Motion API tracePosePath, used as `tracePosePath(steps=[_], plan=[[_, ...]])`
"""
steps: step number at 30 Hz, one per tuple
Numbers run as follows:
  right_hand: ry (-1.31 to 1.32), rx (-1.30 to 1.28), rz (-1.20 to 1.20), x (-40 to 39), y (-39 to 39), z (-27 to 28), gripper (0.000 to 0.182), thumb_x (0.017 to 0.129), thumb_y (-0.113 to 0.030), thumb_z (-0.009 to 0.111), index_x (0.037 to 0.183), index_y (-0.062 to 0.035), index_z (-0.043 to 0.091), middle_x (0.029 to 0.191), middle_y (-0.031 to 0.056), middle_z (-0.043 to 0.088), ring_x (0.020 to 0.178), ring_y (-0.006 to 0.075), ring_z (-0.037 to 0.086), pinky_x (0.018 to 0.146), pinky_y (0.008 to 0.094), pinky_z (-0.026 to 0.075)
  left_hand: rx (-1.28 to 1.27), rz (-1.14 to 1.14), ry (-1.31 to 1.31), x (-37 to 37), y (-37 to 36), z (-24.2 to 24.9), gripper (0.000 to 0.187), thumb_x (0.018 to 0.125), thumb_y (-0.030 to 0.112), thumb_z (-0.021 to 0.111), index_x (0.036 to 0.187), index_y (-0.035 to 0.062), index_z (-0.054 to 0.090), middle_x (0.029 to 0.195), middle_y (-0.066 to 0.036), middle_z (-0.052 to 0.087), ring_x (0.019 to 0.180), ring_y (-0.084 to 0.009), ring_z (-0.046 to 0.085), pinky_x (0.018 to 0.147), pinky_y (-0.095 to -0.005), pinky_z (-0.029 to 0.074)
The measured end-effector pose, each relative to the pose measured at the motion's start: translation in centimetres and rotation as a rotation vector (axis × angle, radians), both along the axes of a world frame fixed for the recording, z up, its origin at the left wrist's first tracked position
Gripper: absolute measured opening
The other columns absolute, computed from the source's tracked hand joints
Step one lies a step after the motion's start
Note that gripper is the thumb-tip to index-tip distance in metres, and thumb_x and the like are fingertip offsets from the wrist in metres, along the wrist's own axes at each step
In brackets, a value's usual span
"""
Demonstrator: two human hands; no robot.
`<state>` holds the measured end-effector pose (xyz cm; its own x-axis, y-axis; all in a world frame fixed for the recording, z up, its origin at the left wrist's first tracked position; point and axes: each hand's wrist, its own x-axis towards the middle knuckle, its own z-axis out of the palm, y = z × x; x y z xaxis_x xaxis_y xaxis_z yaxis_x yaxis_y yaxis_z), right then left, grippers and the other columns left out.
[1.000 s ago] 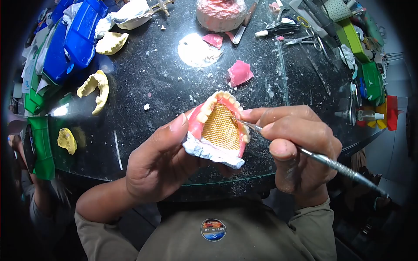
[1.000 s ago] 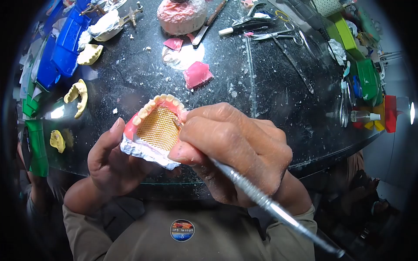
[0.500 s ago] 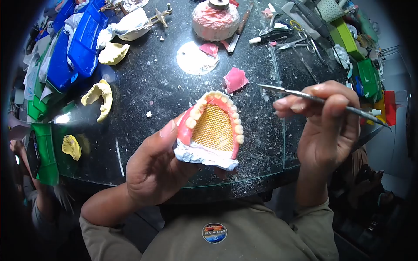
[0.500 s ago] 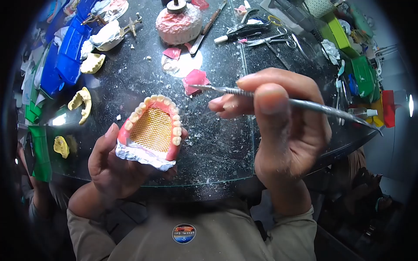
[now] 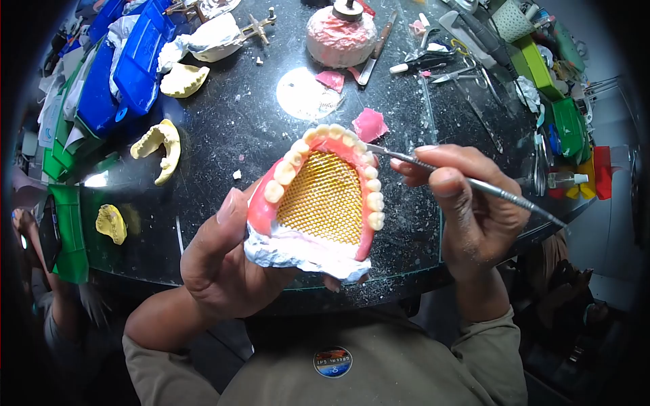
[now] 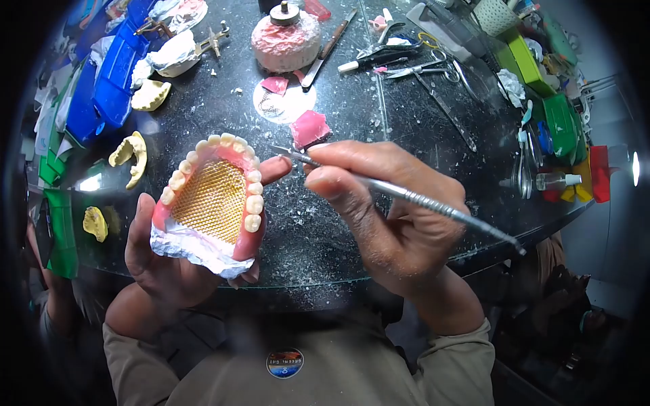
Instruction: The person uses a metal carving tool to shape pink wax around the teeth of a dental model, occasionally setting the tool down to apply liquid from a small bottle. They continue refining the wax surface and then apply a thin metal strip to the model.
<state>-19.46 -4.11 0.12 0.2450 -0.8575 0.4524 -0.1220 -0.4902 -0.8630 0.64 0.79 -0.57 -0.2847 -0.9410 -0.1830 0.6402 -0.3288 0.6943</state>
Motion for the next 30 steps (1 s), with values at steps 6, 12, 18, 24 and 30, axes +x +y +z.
tracePosePath(steps=[6, 12, 18, 24, 30], plan=[[0.034, -0.019, 0.064, 0.5, 0.4, -0.1, 0.017, 0.079, -0.004, 0.065, 0.093, 0.0045, 0.064, 0.086, 0.0152, 0.066, 0.076, 0.0182, 0.065, 0.066, 0.0256, 0.052, -0.053, -0.125, 0.25, 1.2, 0.2, -0.8, 0.072, 0.087, 0.053, 0.029, 0.138, 0.0022, 0.019, 0.138, -0.022, 0.028, 0.125, -0.032, 0.036, 0.106, -0.0432, 0.027], [0.105, -0.069, 0.068, 0.9, 0.7, 0.2, 0.02, 0.076, -0.005, 0.067, 0.094, 0.0046, 0.063, 0.085, 0.0145, 0.066, 0.075, 0.0226, 0.065, 0.065, 0.0282, 0.052, -0.078, -0.137, 0.206, 1.1, 0.1, -0.8, 0.07, 0.089, 0.049, 0.031, 0.138, 0.0016, 0.018, 0.139, -0.021, 0.027, 0.128, -0.0321, 0.031, 0.107, -0.045, 0.024], [-0.055, -0.187, -0.004, -0.2, -0.7, -0.8, 0.025, 0.088, -0.014, 0.053, 0.104, 0.005, 0.056, 0.088, 0.0173, 0.063, 0.077, 0.0228, 0.065, 0.065, 0.0301, 0.053, 0.082, 0.013, 0.305, -0.1, 1.0, 0.0, 0.073, 0.089, 0.049, 0.037, 0.139, 0.0009, 0.014, 0.139, -0.029, 0.02, 0.124, -0.036, 0.035, 0.1, -0.0435, 0.035], [-0.221, -0.294, -0.469, -7.7, 0.5, 1.4, 0.024, 0.093, -0.017, 0.047, 0.102, 0.0044, 0.052, 0.084, 0.0174, 0.063, 0.069, 0.0208, 0.064, 0.057, 0.0268, 0.052, 0.205, 0.06, 0.369, 0.2, 1.1, -0.4, 0.067, 0.092, 0.046, 0.034, 0.141, 0.0083, 0.008, 0.142, -0.027, 0.011, 0.125, -0.0329, 0.034, 0.094, -0.0477, 0.038], [-0.157, 0.091, -0.788, -15.1, 7.5, -3.2, 0.014, 0.087, -0.006, 0.054, 0.097, 0.0045, 0.054, 0.082, 0.0137, 0.062, 0.069, 0.0177, 0.063, 0.059, 0.0253, 0.05, 0.123, -0.056, 0.387, -0.8, 0.4, 0.2, 0.06, 0.095, 0.038, 0.029, 0.141, 0.0086, 0.005, 0.14, -0.033, -0.001, 0.123, -0.0353, 0.038, 0.086, -0.0443, 0.046]])
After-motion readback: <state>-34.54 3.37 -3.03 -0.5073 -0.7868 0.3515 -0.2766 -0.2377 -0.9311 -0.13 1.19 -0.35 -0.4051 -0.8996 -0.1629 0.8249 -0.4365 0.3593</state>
